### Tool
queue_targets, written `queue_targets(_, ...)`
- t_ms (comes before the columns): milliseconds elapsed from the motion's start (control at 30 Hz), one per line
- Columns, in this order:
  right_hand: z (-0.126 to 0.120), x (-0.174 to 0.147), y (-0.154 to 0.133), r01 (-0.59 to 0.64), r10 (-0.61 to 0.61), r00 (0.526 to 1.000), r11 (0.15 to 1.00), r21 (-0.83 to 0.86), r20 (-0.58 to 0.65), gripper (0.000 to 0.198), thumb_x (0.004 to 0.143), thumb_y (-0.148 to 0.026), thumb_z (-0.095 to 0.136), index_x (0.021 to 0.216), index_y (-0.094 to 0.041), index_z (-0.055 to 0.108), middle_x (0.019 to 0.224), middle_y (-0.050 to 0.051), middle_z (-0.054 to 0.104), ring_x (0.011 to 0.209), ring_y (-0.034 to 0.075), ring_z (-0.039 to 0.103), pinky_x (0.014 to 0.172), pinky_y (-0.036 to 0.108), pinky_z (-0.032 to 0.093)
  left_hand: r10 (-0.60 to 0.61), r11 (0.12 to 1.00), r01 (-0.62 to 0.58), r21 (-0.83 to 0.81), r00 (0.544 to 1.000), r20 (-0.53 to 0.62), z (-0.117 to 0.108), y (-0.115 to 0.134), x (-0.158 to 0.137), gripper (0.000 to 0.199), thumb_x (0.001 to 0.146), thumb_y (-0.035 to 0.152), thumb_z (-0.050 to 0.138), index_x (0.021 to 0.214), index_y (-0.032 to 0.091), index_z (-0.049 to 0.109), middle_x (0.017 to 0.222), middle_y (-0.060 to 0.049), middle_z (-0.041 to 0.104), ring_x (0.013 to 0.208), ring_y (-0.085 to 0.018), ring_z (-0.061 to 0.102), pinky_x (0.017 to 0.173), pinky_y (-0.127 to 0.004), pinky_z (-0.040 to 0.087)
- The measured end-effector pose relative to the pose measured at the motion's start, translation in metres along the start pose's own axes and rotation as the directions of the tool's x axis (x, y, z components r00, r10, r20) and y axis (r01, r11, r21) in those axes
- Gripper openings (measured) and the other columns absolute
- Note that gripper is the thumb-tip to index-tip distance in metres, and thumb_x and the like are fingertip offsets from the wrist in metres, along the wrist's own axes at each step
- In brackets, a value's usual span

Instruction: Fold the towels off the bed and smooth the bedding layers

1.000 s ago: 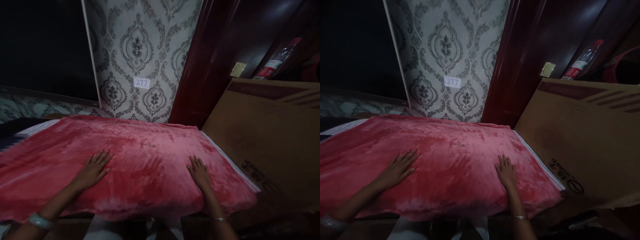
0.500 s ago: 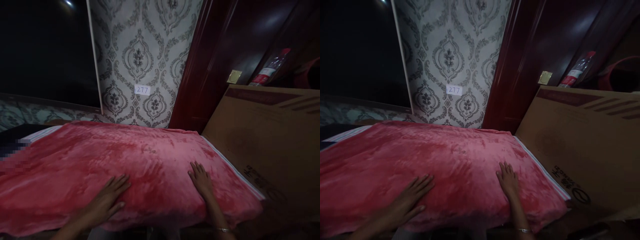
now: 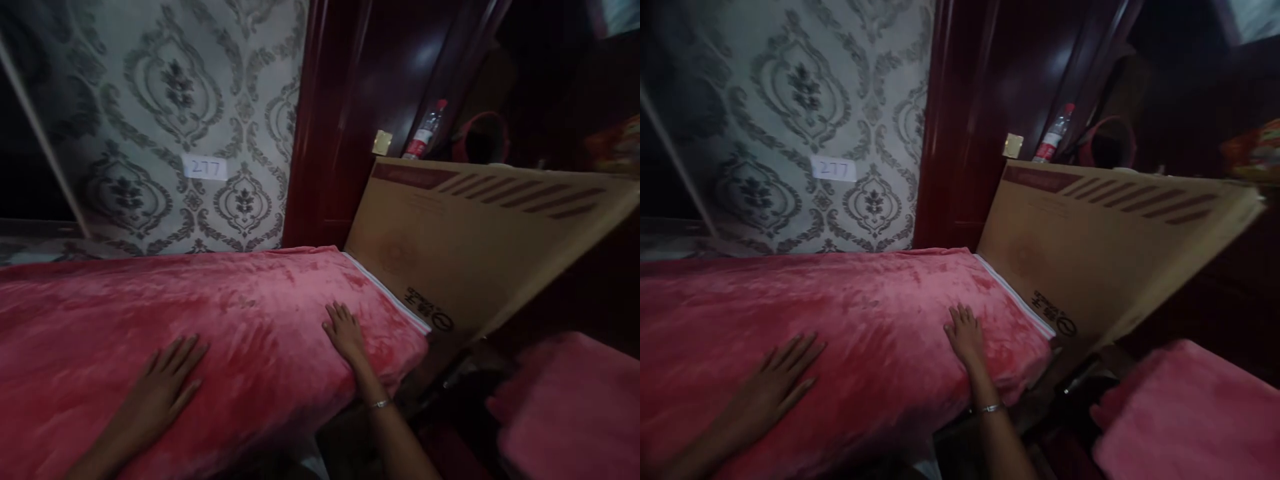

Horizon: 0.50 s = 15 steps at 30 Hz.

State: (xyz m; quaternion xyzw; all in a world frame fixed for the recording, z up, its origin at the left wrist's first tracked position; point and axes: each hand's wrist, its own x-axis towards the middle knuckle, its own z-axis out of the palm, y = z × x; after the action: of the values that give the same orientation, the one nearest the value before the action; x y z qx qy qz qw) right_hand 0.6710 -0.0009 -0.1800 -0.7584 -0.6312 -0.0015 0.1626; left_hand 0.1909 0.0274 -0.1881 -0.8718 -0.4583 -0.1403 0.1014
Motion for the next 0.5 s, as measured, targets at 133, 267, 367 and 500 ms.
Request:
queue_targets(133,-0.019,0.0,-0.011,0.005,-0.001,0.999,0.996,0.088,-0.038,0.055,0.098,-0.043,0.053,0.15,-0.027,0.05,0.161,0.009,0.041,0.15,0.03,0.03,0.119,0.054,0.023,0.013,1.0,-0.013,-0.006,0.996,-0.086,0.009,-0.014,-0.001,0.058,0.094,0.049,0.043,0.149,0.03,0.051,0.159,-0.005,0.043,0.148,-0.028,0.039,0.123,-0.053,0.028)
queue_targets(267,-0.039,0.013,-0.006,-0.018,0.071,0.979,0.964,0.265,-0.191,0.039,0.091,-0.027,0.054,0.126,-0.022,0.071,0.134,0.009,0.067,0.129,0.027,0.056,0.112,0.042,0.04,0.05,0.997,-0.058,-0.044,0.982,-0.182,0.014,-0.018,0.002,0.066,0.093,0.039,0.044,0.158,0.039,0.031,0.155,-0.002,0.048,0.144,-0.028,0.045,0.119,-0.052,0.035)
queue_targets(367,-0.054,0.03,0.012,-0.102,0.187,0.943,0.95,0.297,-0.274,0.046,0.091,-0.02,0.044,0.129,-0.019,0.069,0.125,0.009,0.071,0.122,0.025,0.061,0.11,0.039,0.043,0.056,0.995,-0.073,-0.064,0.969,-0.24,0.012,-0.015,0.004,0.077,0.094,0.035,0.041,0.157,0.054,0.002,0.155,0.007,0.048,0.14,-0.028,0.05,0.111,-0.056,0.044)
queue_targets(500,-0.069,0.056,0.045,-0.272,0.378,0.868,0.905,0.328,-0.322,0.054,0.088,-0.016,0.04,0.14,-0.014,0.059,0.131,0.012,0.067,0.125,0.025,0.061,0.109,0.039,0.045,0.047,0.993,-0.071,-0.091,0.968,-0.248,0.008,-0.013,0.005,0.077,0.093,0.034,0.039,0.155,0.059,0.0,0.155,0.012,0.044,0.141,-0.028,0.049,0.114,-0.057,0.043)
